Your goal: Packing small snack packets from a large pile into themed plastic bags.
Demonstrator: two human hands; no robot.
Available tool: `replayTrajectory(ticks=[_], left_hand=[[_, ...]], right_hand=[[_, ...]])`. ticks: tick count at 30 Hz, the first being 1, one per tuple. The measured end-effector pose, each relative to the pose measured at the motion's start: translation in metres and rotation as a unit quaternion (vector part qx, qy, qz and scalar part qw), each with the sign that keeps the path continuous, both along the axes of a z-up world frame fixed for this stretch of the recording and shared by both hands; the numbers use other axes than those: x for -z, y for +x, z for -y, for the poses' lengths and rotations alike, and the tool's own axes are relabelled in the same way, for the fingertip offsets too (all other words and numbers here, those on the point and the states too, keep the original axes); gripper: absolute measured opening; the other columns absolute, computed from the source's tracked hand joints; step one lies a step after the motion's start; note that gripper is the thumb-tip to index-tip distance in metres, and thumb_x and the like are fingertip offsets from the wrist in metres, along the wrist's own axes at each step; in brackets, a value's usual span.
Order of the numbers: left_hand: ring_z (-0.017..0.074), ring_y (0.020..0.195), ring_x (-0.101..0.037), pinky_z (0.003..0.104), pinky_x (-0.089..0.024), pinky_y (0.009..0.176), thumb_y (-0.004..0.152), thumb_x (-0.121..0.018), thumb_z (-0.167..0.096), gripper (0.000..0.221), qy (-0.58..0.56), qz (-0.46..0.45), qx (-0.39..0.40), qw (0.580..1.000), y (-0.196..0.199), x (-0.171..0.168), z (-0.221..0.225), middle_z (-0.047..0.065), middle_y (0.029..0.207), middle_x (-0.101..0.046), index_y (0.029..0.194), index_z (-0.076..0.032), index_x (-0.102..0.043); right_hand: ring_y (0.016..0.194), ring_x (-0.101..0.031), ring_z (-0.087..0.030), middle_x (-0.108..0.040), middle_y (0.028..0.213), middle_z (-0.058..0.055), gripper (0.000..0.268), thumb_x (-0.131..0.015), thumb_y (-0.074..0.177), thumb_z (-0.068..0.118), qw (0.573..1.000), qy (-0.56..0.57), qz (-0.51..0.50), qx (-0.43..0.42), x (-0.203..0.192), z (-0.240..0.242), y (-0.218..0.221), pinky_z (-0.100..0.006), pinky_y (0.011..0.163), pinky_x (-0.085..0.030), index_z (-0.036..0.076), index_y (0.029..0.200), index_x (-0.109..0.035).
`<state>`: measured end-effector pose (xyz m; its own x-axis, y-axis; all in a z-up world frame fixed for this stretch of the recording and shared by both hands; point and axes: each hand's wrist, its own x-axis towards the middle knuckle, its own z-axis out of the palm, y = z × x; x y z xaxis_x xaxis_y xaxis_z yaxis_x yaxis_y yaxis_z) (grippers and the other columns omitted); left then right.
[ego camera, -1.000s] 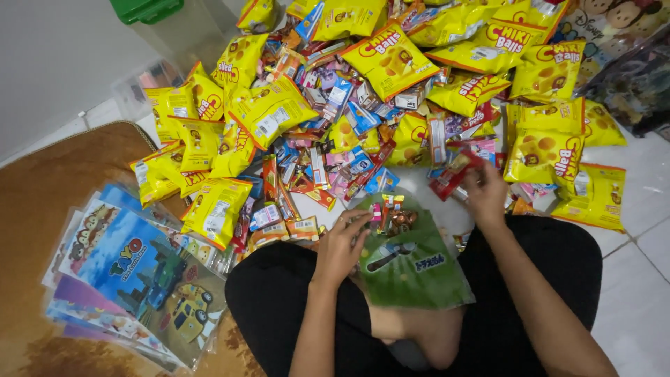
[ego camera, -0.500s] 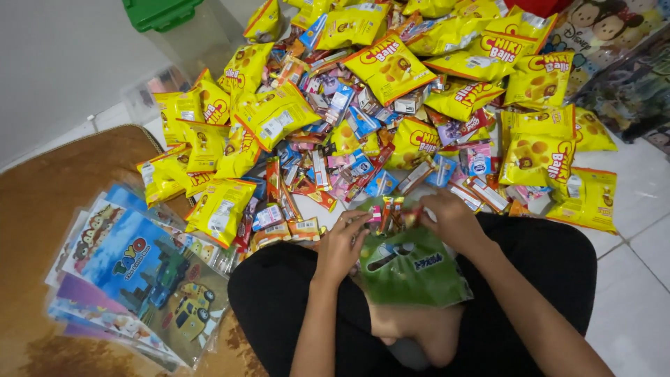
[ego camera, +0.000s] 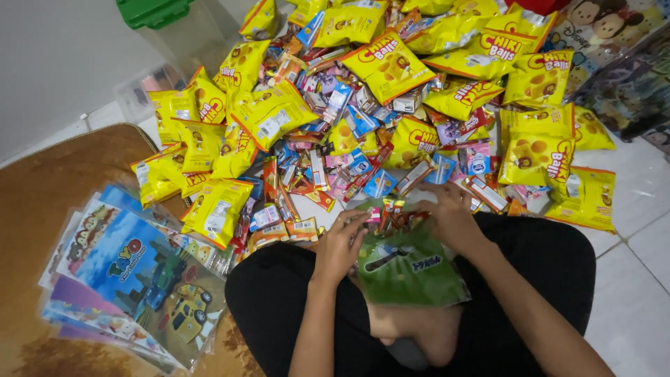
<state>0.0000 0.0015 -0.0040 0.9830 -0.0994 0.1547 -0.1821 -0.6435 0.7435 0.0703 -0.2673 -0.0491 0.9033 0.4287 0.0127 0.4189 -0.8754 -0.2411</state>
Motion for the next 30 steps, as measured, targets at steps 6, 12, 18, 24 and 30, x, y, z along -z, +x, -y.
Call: replayTrajectory(ticks=[6, 12, 18, 24, 30], left_hand=[[0.0261, 0.082, -0.073, 0.04, -0.063, 0.067, 0.094, -0.069, -0.012, 0.03, 0.013, -0.004, 0.011, 1.0, 0.001, -0.002, 0.001, 0.0, 0.118, -0.068, 0.123, -0.015, -0.073], [0.0237, 0.08, -0.073, 0.038, -0.063, 0.065, 0.094, -0.067, -0.011, 0.03, 0.019, -0.01, 0.003, 1.0, 0.002, 0.001, 0.004, -0.002, 0.118, -0.068, 0.123, -0.017, -0.073], [0.021, 0.079, -0.073, 0.034, -0.063, 0.066, 0.095, -0.066, -0.01, 0.028, 0.025, -0.024, -0.002, 0.999, 0.007, 0.0, 0.009, -0.002, 0.117, -0.069, 0.121, -0.018, -0.075], [0.0229, 0.078, -0.074, 0.034, -0.063, 0.068, 0.095, -0.066, -0.008, 0.028, 0.018, -0.014, 0.006, 1.0, 0.012, 0.002, 0.012, 0.0, 0.116, -0.069, 0.12, -0.016, -0.076], [0.022, 0.079, -0.074, 0.035, -0.063, 0.068, 0.094, -0.066, -0.006, 0.028, 0.019, 0.008, 0.007, 1.0, 0.012, 0.003, 0.014, 0.0, 0.115, -0.069, 0.119, -0.015, -0.076]], right_hand=[[0.115, -0.066, -0.039, -0.071, 0.12, -0.008, 0.051, -0.059, 0.079, -0.001, 0.961, 0.265, -0.037, 0.073, 0.038, 0.071, 0.043, -0.05, 0.098, -0.052, 0.025, 0.119, -0.076], [0.106, -0.07, -0.039, -0.075, 0.109, -0.014, 0.039, -0.061, 0.09, 0.008, 0.951, 0.158, -0.074, 0.256, 0.123, 0.137, 0.06, -0.05, 0.092, -0.057, 0.026, 0.122, -0.073], [0.109, -0.071, -0.037, -0.069, 0.128, -0.013, 0.035, -0.058, 0.096, 0.013, 0.982, 0.037, -0.056, 0.177, 0.124, 0.104, 0.062, -0.047, 0.088, -0.061, 0.015, 0.128, -0.069], [0.115, -0.064, -0.047, -0.042, 0.16, -0.014, 0.055, -0.048, 0.099, 0.01, 0.988, -0.028, -0.056, 0.139, 0.104, 0.073, 0.064, -0.059, 0.09, -0.059, 0.011, 0.154, -0.046], [0.094, -0.072, -0.035, -0.066, 0.104, -0.011, 0.021, -0.054, 0.104, 0.022, 0.989, -0.021, 0.027, 0.145, 0.14, 0.085, 0.07, -0.043, 0.074, -0.061, 0.013, 0.116, -0.069]])
